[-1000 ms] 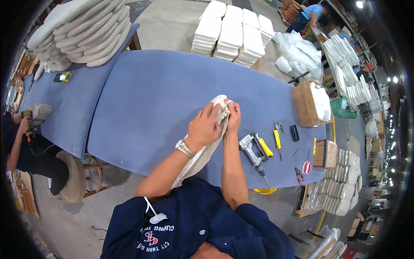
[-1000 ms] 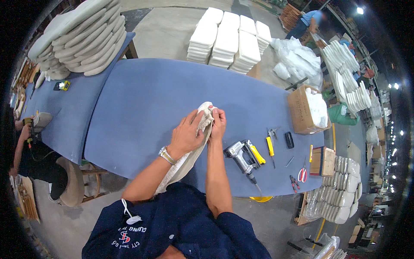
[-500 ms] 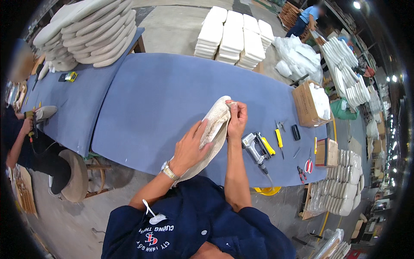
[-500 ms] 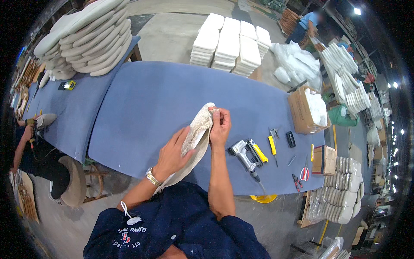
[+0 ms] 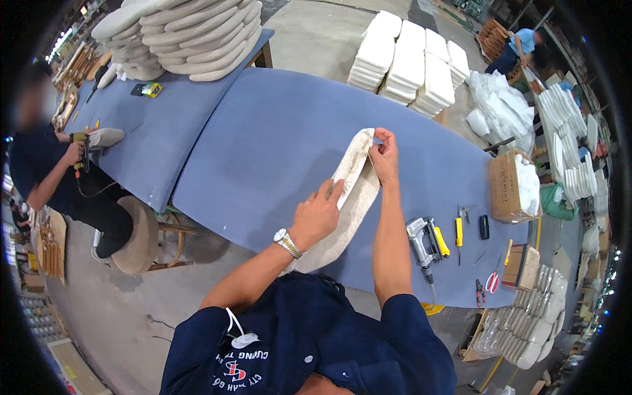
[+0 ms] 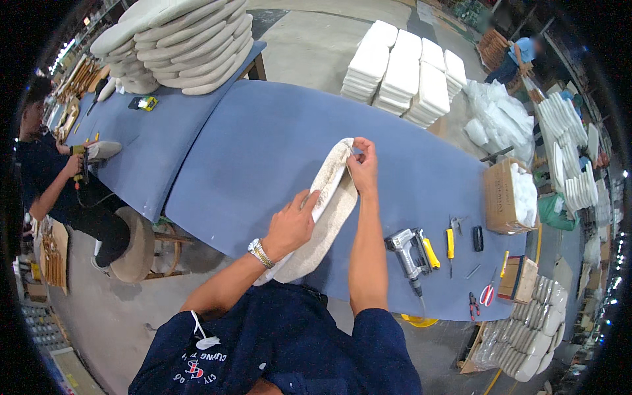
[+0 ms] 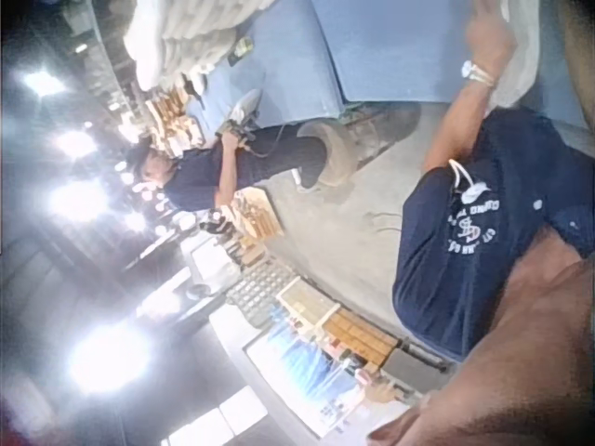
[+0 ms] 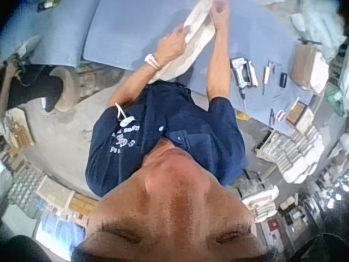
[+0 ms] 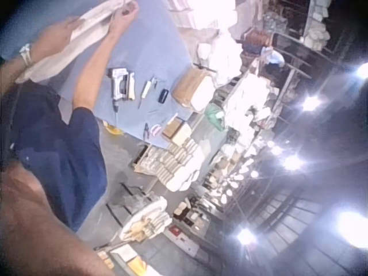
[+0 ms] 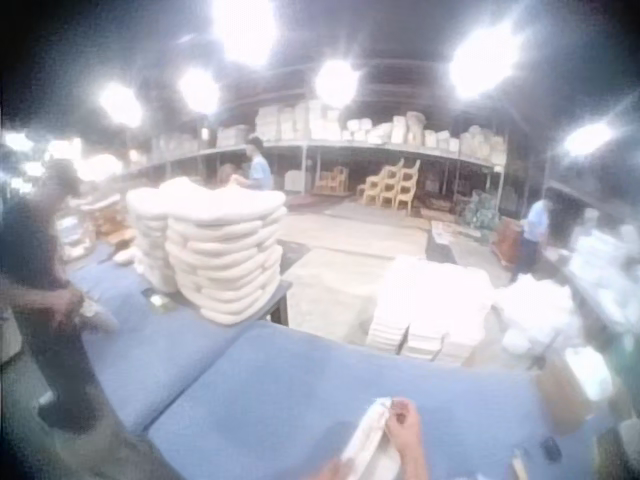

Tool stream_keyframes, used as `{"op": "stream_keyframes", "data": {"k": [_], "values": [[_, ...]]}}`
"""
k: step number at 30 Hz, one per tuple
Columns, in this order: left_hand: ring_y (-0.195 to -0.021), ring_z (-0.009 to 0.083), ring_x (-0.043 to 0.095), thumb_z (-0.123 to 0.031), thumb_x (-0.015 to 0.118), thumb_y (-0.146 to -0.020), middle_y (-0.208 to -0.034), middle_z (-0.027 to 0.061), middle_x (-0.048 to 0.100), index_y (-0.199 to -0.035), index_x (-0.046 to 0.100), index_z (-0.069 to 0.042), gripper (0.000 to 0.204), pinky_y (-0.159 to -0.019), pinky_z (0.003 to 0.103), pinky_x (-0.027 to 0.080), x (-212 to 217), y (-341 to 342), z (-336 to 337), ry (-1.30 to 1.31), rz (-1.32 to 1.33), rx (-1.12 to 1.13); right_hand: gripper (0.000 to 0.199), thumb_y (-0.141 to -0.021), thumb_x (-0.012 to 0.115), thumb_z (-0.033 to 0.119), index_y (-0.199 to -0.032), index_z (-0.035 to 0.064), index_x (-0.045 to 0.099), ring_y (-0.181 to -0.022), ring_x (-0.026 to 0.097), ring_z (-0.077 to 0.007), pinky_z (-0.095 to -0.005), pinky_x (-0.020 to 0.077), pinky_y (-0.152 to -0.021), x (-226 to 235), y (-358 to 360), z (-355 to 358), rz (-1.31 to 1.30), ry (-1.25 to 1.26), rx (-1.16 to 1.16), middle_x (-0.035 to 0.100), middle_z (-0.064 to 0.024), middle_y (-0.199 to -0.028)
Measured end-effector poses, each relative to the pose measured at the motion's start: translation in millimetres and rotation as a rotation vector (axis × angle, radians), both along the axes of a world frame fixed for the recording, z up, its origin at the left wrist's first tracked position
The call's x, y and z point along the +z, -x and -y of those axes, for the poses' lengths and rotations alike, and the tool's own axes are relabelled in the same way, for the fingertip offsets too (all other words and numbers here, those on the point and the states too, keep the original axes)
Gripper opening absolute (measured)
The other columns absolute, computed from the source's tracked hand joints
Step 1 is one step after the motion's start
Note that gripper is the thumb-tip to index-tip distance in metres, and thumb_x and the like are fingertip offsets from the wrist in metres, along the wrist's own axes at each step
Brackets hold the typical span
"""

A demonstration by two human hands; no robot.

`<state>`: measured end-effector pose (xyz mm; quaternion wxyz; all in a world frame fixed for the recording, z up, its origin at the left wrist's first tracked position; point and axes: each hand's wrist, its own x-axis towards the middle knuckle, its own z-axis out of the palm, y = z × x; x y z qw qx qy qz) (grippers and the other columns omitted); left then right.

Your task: The person staples fabric onto a foam cushion, trims excess fabric with a utility knife, and folds the edges to secure the cover. The person repeats this process on multiple cushions, using a staple gun and utility knife to finish each piece.

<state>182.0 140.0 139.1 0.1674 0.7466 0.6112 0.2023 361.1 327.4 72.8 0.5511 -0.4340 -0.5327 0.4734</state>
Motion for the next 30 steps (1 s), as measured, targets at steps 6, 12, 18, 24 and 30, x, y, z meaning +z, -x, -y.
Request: {"op": "stream_keyframes", "data": {"k": [6, 12, 18, 24, 30], "values": [[-0.098, 0.0411, 0.069, -0.02, 0.066, -0.09, -0.137, 0.0207, 0.055, -0.151, 0.043, -0.008, 0.066, -0.073, 0.048, 0.06, -4.0, -6.3, -6.0, -0.016, 0.118, -0.135, 0.068, -0.075, 0.084, 0.005, -0.137, 0.0063, 0.057, -0.073, 0.054, -0.0085, -0.0253, 0.0498, -0.065, 24.6, -13.3, 12.8, 0.172, 0.067, -0.109, 0.063, -0.008, -0.118], [-0.114, 0.0414, 0.061, -0.034, 0.069, -0.093, -0.139, 0.0218, 0.053, -0.154, 0.035, -0.003, 0.077, -0.084, 0.051, 0.058, -3.8, -42.1, -89.2, -0.056, 0.237, -0.092, 0.012, -0.096, 0.071, 0.007, -0.107, 0.002, 0.072, -0.08, 0.06, -0.0059, -0.023, 0.0482, -0.071, -8.3, -45.6, 1.3, 0.22, 0.083, -0.193, 0.068, -0.0004, -0.097], [-0.11, 0.0334, 0.065, -0.022, 0.068, -0.088, -0.136, 0.0141, 0.061, -0.135, 0.054, -0.002, 0.053, -0.085, 0.047, 0.058, -9.6, -57.6, -163.4, 0.002, 0.296, -0.027, 0.015, -0.101, 0.068, 0.015, -0.099, 0.0019, 0.074, -0.082, 0.059, -0.0059, -0.0231, 0.048, -0.076, 14.4, -32.1, -4.5, 0.179, 0.183, -0.252, 0.071, 0.0008, -0.09], [-0.1, 0.0303, 0.072, -0.005, 0.068, -0.082, -0.114, 0.0088, 0.074, -0.099, 0.067, -0.001, 0.017, -0.082, 0.041, 0.059, -21.3, -42.5, -185.2, -0.081, 0.622, -0.072, 0.018, -0.104, 0.063, 0.016, -0.1, 0.0, 0.069, -0.087, 0.061, -0.0094, -0.0268, 0.0495, -0.079, 9.4, -10.6, -5.2, 0.073, 0.093, -0.453, 0.071, -0.0045, -0.098], [-0.109, 0.0325, 0.072, 0.004, 0.068, -0.079, -0.114, 0.0159, 0.074, -0.087, 0.062, 0.0, 0.01, -0.091, 0.038, 0.057, -20.9, -26.8, -208.6, -0.037, 0.837, -0.139, 0.017, -0.108, 0.055, 0.018, -0.102, 0.0027, 0.061, -0.1, 0.063, -0.0158, -0.0326, 0.0495, -0.092, -4.3, 19.9, -15.8, -0.216, -0.012, -0.51, 0.071, -0.0132, -0.106]]}}
